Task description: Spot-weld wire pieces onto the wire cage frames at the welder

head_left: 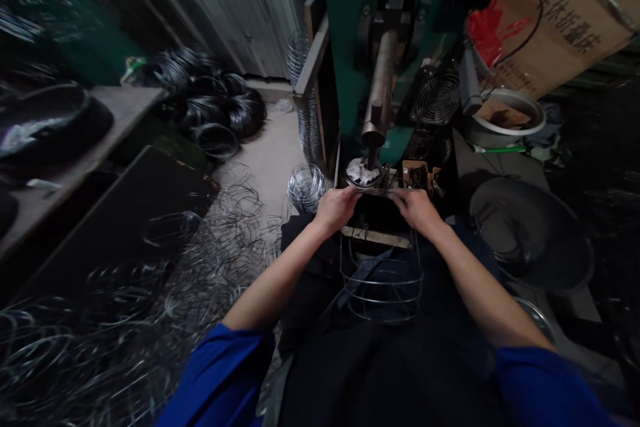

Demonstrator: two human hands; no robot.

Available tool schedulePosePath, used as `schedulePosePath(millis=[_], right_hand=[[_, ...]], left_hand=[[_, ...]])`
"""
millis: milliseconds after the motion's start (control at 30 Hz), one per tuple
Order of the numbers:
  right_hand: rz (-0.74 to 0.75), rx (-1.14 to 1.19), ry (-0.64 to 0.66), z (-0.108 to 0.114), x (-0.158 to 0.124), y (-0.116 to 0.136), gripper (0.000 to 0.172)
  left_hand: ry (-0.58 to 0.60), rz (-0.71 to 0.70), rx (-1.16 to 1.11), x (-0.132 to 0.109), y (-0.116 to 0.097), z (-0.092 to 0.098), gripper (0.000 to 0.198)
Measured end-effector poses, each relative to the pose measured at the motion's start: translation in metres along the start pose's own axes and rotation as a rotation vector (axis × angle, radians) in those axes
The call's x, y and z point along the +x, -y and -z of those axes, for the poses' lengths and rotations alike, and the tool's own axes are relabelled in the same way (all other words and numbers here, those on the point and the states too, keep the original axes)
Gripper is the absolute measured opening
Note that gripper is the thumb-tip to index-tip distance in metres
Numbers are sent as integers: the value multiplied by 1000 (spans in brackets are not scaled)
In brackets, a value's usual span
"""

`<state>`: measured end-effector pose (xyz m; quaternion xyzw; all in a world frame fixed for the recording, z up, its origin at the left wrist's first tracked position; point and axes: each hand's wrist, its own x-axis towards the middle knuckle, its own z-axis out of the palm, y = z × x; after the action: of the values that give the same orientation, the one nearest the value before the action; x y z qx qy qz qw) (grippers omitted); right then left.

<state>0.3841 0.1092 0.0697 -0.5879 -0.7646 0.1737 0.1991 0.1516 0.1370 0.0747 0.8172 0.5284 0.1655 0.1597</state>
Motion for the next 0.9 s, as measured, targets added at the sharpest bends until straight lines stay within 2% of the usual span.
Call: schedulePosePath(millis=[133, 333, 633, 900], right_hand=[[21, 56, -2, 7, 11, 2, 29], [18, 9, -34, 14, 22, 6, 30], [41, -1, -37, 26, 34, 18, 30], [22, 50, -47, 26, 42, 11, 27]], left_hand=[[-21, 24, 3, 8, 1, 4, 22], [-43, 31, 62, 15, -1, 14, 22], [3, 13, 193, 17, -8, 32, 21], [-8, 31, 166, 24, -8, 34, 23]])
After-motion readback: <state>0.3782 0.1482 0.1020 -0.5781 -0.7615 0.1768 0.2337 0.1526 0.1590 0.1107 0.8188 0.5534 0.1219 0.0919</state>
